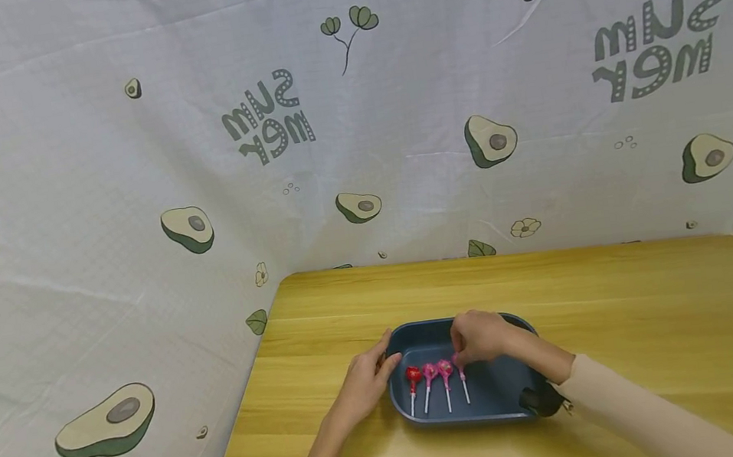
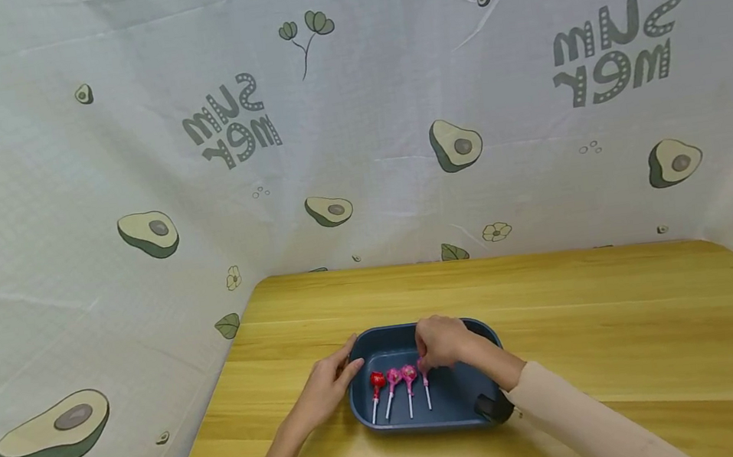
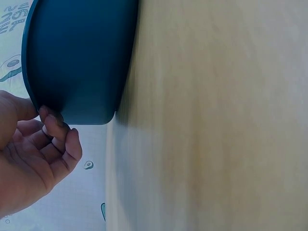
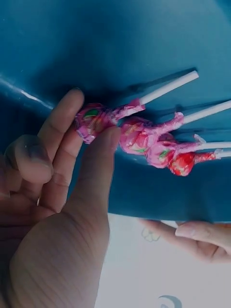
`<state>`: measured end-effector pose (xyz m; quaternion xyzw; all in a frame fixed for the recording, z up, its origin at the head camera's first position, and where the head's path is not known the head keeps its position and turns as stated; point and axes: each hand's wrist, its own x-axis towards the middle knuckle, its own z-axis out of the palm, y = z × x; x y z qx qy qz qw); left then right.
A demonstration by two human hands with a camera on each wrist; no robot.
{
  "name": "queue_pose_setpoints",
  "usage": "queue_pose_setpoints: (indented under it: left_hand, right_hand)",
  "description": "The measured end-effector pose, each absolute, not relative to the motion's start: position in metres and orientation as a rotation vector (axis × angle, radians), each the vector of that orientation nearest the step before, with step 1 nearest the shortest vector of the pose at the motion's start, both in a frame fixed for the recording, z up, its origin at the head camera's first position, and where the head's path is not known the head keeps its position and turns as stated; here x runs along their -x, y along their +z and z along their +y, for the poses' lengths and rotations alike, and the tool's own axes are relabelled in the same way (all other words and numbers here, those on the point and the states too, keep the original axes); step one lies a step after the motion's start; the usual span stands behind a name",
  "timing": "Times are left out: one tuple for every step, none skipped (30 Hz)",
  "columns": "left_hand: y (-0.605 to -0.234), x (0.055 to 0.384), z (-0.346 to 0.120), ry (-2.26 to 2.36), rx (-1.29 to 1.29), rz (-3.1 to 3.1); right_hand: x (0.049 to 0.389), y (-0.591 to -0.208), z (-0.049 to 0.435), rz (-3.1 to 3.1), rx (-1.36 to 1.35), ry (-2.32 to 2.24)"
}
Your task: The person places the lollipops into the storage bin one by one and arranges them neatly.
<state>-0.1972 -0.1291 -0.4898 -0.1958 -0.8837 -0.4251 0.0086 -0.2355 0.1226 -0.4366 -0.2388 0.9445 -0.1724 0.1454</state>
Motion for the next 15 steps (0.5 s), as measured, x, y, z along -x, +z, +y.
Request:
queue_pose_setpoints:
  left_hand:
    - [-0.4897, 0.1971, -0.1293, -1.328, 0.610, -2.762]
    - [-0.4896, 0.1971, -0.1294, -1.329, 0.609, -2.763]
    - [-0.4896, 0.1970, -0.1295, -1.327, 0.607, -2.765]
    - [-0.4897, 0.1970, -0.1296, -1.326, 0.607, -2.765]
    - [-0.4899, 0.1971, -0.1297, -1.324, 0.608, -2.765]
    - [-0.4900, 0.1971, -0.1298, -1.324, 0.609, -2.764]
    - [-0.4902, 0.1972, -0.1299, -1.325, 0.611, -2.763]
    - [-0.4908, 0.1973, -0.1301, -1.326, 0.613, -2.761]
    - [-0.4912, 0.1976, -0.1301, -1.327, 0.614, -2.761]
    - [-0.4915, 0.1977, -0.1302, -1.330, 0.614, -2.760]
    - [-0.4919, 0.1979, -0.1302, -1.331, 0.613, -2.759]
    - [-0.4922, 0.1981, -0.1302, -1.333, 0.613, -2.758]
    - [-0.4925, 0.1981, -0.1303, -1.335, 0.612, -2.757]
    - [-0.4929, 0.1980, -0.1305, -1.335, 0.612, -2.755]
    - [-0.4930, 0.1979, -0.1306, -1.335, 0.612, -2.755]
  right_hand:
    - [0.2357, -0.4367, 0.1219, 2.716, 0.688, -0.493]
    - [0.2361, -0.4374, 0.1212, 2.712, 0.681, -0.494]
    - [0.2363, -0.4379, 0.1206, 2.708, 0.682, -0.491]
    - [0.2365, -0.4381, 0.1201, 2.706, 0.687, -0.482]
    - [0.2364, -0.4380, 0.1197, 2.706, 0.690, -0.474]
    - [0.2363, -0.4381, 0.1191, 2.704, 0.688, -0.470]
    - [0.2365, -0.4383, 0.1186, 2.702, 0.679, -0.467]
    - [0.2366, -0.4381, 0.1183, 2.701, 0.678, -0.460]
    - [0.2366, -0.4378, 0.1181, 2.699, 0.677, -0.456]
    - [0.2366, -0.4372, 0.1179, 2.697, 0.675, -0.451]
    - [0.2366, -0.4366, 0.1178, 2.693, 0.672, -0.452]
    - [0.2368, -0.4358, 0.1178, 2.689, 0.669, -0.452]
    - [0.2371, -0.4352, 0.1180, 2.686, 0.664, -0.454]
    - [0.2371, -0.4342, 0.1183, 2.685, 0.665, -0.449]
    - [0.2372, -0.4333, 0.1187, 2.683, 0.657, -0.452]
